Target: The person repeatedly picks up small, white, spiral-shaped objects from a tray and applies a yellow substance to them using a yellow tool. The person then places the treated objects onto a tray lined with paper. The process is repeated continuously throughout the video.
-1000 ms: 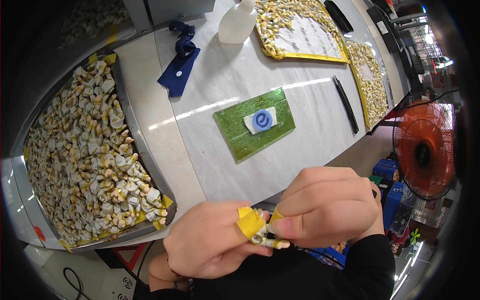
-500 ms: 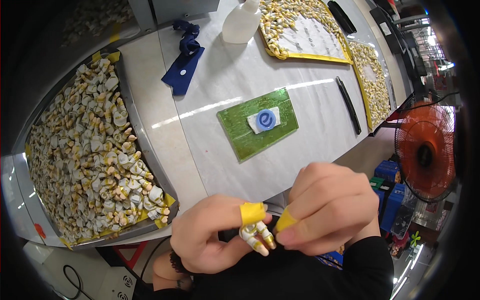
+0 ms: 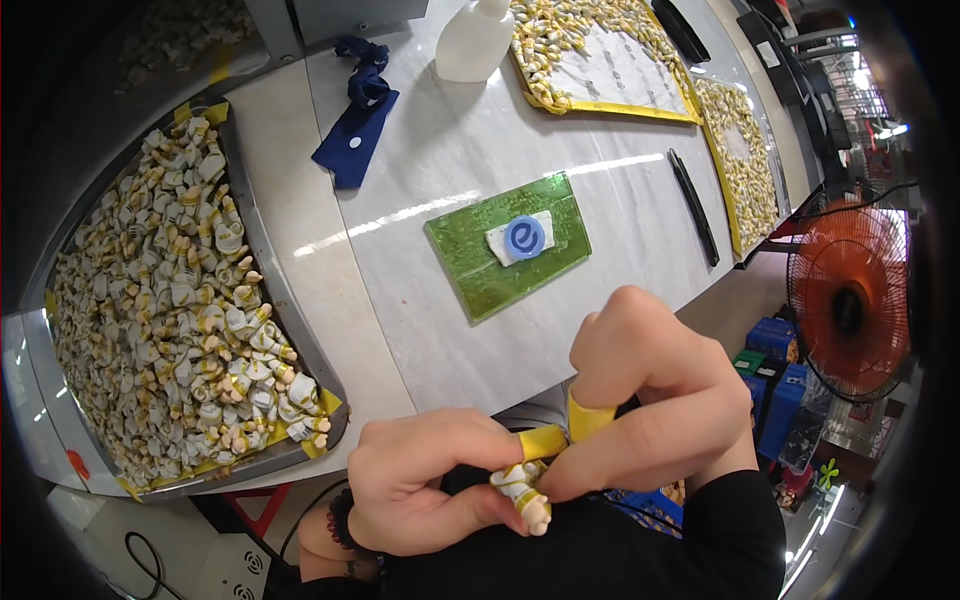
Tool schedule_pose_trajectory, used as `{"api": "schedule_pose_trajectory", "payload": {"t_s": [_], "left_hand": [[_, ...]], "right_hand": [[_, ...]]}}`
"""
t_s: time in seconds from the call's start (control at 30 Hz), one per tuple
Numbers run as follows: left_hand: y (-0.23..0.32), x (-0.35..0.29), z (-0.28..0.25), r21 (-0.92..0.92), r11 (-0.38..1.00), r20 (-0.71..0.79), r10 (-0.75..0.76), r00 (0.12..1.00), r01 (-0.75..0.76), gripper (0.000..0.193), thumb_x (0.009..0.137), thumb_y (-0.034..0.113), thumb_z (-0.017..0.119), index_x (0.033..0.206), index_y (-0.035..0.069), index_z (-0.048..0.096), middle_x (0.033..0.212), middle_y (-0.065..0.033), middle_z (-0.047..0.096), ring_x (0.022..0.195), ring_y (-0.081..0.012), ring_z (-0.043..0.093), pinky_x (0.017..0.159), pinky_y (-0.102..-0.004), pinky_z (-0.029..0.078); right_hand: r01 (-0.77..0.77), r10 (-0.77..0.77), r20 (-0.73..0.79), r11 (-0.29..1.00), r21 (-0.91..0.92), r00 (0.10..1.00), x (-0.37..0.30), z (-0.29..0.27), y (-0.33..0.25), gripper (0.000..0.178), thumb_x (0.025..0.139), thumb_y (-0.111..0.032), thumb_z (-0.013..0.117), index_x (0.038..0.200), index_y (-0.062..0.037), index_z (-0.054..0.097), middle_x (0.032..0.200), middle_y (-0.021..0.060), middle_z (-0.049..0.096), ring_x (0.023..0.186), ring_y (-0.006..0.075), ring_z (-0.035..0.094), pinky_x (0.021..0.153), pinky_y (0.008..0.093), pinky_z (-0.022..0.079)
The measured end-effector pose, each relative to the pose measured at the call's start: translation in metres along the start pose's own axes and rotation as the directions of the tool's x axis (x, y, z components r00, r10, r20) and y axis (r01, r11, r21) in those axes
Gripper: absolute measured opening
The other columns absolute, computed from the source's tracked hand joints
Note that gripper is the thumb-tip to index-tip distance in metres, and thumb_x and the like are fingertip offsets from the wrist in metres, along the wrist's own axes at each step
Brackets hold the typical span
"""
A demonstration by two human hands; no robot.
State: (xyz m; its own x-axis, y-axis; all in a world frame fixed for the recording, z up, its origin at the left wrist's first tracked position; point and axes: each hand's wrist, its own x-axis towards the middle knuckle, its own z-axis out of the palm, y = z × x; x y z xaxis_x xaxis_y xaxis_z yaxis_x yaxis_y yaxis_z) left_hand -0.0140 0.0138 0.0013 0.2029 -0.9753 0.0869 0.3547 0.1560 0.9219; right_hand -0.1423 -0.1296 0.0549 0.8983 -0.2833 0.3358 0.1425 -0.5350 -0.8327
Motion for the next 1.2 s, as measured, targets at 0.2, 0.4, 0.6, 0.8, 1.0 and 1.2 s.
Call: {"api": "schedule_pose_trajectory", "payload": {"t_s": [0.2,0.4,0.6,0.8,1.0,1.2], "left_hand": [[0.002,0.001,0.002,0.053,0.999,0.002,0.0,1.0,0.0,0.027,0.071,0.013,0.077,0.085,-0.004,0.062,0.078,-0.0112,0.065,0.066,-0.0201,0.064,0.06,-0.0264,0.049],[0.005,0.006,0.0,0.08,0.997,0.04,-0.008,0.999,0.005,0.026,0.07,0.012,0.077,0.084,-0.003,0.062,0.079,-0.0105,0.065,0.068,-0.0192,0.064,0.062,-0.0258,0.049],[0.003,0.007,-0.003,0.016,0.999,0.022,0.045,0.999,-0.045,0.026,0.067,0.007,0.079,0.084,-0.004,0.062,0.079,-0.0117,0.065,0.069,-0.0187,0.064,0.063,-0.0267,0.049],[-0.001,0.004,0.001,-0.116,0.993,-0.014,0.013,1.0,-0.015,0.025,0.067,0.005,0.079,0.084,-0.003,0.062,0.077,-0.0121,0.065,0.067,-0.0182,0.064,0.062,-0.0266,0.049],[0.001,0.003,0.003,-0.098,0.995,-0.053,-0.02,0.998,0.015,0.022,0.068,0.004,0.077,0.082,-0.002,0.062,0.077,-0.0114,0.065,0.067,-0.0168,0.063,0.061,-0.0258,0.049],[0.026,-0.001,-0.008,0.251,0.964,0.014,-0.089,0.996,0.083,0.026,0.069,0.016,0.079,0.079,-0.003,0.064,0.074,-0.0129,0.065,0.065,-0.0206,0.062,0.058,-0.0281,0.048]], "right_hand": [[0.058,-0.058,0.017,0.998,-0.026,0.998,0.001,0.005,0.003,0.017,0.056,-0.004,0.075,0.069,-0.0106,0.066,0.074,0.0009,0.046,0.063,0.0165,0.043,0.051,0.0273,0.034],[0.078,-0.075,0.037,0.991,-0.111,0.997,-0.002,0.004,0.003,0.021,0.055,-0.003,0.074,0.07,-0.0125,0.063,0.076,0.0012,0.046,0.064,0.0178,0.043,0.052,0.029,0.035],[0.047,-0.042,0.058,0.996,-0.075,0.997,-0.002,0.0,0.002,0.02,0.052,-0.011,0.077,0.067,-0.013,0.065,0.077,0.0007,0.045,0.064,0.0178,0.043,0.054,0.0288,0.035],[-0.021,0.023,-0.014,0.995,0.1,1.0,-0.008,-0.001,0.004,0.021,0.051,-0.017,0.08,0.068,-0.0127,0.067,0.076,0.0002,0.044,0.066,0.017,0.044,0.054,0.0285,0.035],[0.025,-0.027,0.068,0.999,0.039,0.997,-0.004,-0.003,0.003,0.016,0.069,-0.009,0.074,0.082,-0.0057,0.065,0.078,0.0038,0.05,0.066,0.0178,0.047,0.055,0.0279,0.036],[0.09,-0.096,0.08,0.993,0.079,0.992,-0.002,0.004,0.007,0.019,0.07,-0.01,0.074,0.086,-0.0051,0.066,0.079,0.0038,0.052,0.065,0.0175,0.049,0.057,0.0279,0.038]]}}
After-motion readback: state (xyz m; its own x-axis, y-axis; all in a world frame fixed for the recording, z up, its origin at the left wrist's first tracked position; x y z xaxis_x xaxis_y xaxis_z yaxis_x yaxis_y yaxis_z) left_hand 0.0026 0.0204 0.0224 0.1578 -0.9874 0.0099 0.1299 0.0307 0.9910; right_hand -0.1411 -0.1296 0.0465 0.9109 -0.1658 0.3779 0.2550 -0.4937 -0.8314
